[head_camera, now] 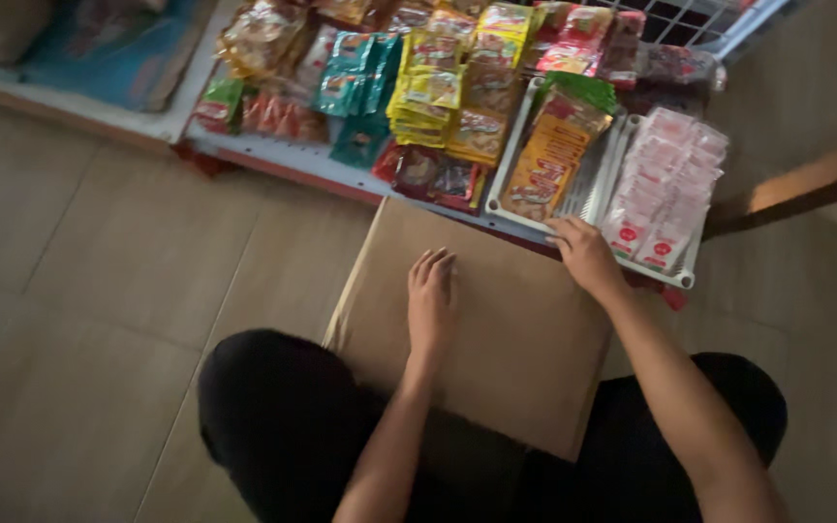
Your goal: The person sits on the floor and organizes small snack packets into white plastic baskets. They handle pink, yellow, and orange packets, arranging them neatly and placing the baskets onto a low shelf.
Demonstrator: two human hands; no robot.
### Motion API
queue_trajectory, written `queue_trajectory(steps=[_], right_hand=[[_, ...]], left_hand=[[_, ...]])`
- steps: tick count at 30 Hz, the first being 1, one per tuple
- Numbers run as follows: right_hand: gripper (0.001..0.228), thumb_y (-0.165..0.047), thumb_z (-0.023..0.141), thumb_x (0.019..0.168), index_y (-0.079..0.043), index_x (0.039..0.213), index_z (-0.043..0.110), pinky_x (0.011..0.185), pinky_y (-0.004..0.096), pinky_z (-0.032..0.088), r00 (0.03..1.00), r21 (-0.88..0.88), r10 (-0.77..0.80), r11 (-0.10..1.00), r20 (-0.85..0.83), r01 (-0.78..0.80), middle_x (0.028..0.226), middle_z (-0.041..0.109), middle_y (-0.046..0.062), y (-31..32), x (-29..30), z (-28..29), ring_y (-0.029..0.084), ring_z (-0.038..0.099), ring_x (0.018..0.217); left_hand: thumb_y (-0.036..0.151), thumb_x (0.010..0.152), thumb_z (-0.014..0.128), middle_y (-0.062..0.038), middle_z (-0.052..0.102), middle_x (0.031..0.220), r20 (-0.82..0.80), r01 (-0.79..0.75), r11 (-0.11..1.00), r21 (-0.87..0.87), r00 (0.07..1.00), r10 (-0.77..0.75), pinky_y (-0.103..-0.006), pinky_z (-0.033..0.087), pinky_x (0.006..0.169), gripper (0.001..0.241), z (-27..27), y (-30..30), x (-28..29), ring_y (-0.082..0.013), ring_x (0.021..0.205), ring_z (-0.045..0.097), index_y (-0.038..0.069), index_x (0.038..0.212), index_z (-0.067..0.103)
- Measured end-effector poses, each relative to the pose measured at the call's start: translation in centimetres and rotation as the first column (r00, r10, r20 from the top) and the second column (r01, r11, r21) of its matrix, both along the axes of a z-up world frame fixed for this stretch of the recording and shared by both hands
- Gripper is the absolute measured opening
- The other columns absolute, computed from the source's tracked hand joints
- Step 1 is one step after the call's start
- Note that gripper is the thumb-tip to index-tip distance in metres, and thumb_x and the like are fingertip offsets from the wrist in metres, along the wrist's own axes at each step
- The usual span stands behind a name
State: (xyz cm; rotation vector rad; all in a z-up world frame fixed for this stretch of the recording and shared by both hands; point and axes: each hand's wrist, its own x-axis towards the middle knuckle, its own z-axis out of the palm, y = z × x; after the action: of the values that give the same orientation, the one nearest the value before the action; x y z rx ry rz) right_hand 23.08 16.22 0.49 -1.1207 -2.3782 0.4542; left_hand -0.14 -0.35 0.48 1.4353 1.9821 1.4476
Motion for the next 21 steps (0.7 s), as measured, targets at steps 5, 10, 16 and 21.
queue_trajectory(steps=[5, 10, 16, 21], right_hand=[[0.053, -0.016, 0.080, 0.086, -0.002, 0.133, 0.061, 0.096, 0.045, 0.051, 0.996, 0.059, -0.076, 0.995, -0.055, 0.079, 0.129, 0.059, 0.020, -3.3, -1.0, 3.4, 0.041, 0.060, 0.116], [0.045, -0.017, 0.078, 0.091, -0.001, 0.131, 0.063, 0.100, 0.043, 0.054, 0.997, 0.191, 0.017, 0.982, -0.075, -0.002, 0.131, 0.061, 0.016, -3.2, -4.0, 4.6, 0.036, 0.063, 0.121], [0.052, -0.029, 0.079, 0.095, -0.005, 0.138, 0.061, 0.083, 0.038, 0.057, 0.960, -0.207, -0.177, 0.969, -0.218, 0.132, 0.122, 0.064, 0.017, 5.3, -16.6, 1.0, 0.028, 0.070, 0.097], [0.068, -0.029, 0.087, 0.081, 0.000, 0.138, 0.063, 0.091, 0.048, 0.051, 0.981, 0.401, -0.048, 0.908, -0.189, 0.122, 0.129, 0.054, 0.027, 11.0, -23.7, 0.1, 0.044, 0.061, 0.111]], left_hand=[[0.013, 0.092, 0.069, -0.017, 0.060, 0.137, -0.222, 0.190, 0.982, -0.014, 0.957, -0.188, -0.0525, 0.033, 0.122, 0.031, 7.6, -4.2, -1.9, -0.0404, 0.140, 0.046, 0.006, 0.122, 0.067], [0.017, 0.085, 0.072, -0.021, 0.059, 0.139, -0.294, 0.312, 0.949, 0.041, 0.912, -0.287, -0.0496, 0.035, 0.116, 0.042, 13.7, -6.0, -10.3, -0.0430, 0.137, 0.044, 0.006, 0.124, 0.065], [0.013, 0.094, 0.066, -0.015, 0.066, 0.129, -0.050, -0.129, 0.985, -0.116, 0.991, 0.124, -0.0431, 0.043, 0.109, 0.032, 11.5, -1.1, -13.7, -0.0345, 0.125, 0.055, 0.007, 0.126, 0.066], [0.012, 0.096, 0.065, -0.015, 0.068, 0.127, 0.024, -0.045, 0.999, 0.016, 0.999, 0.045, -0.0429, 0.045, 0.108, 0.028, 8.4, 1.5, -15.1, -0.0341, 0.126, 0.058, 0.004, 0.122, 0.067]])
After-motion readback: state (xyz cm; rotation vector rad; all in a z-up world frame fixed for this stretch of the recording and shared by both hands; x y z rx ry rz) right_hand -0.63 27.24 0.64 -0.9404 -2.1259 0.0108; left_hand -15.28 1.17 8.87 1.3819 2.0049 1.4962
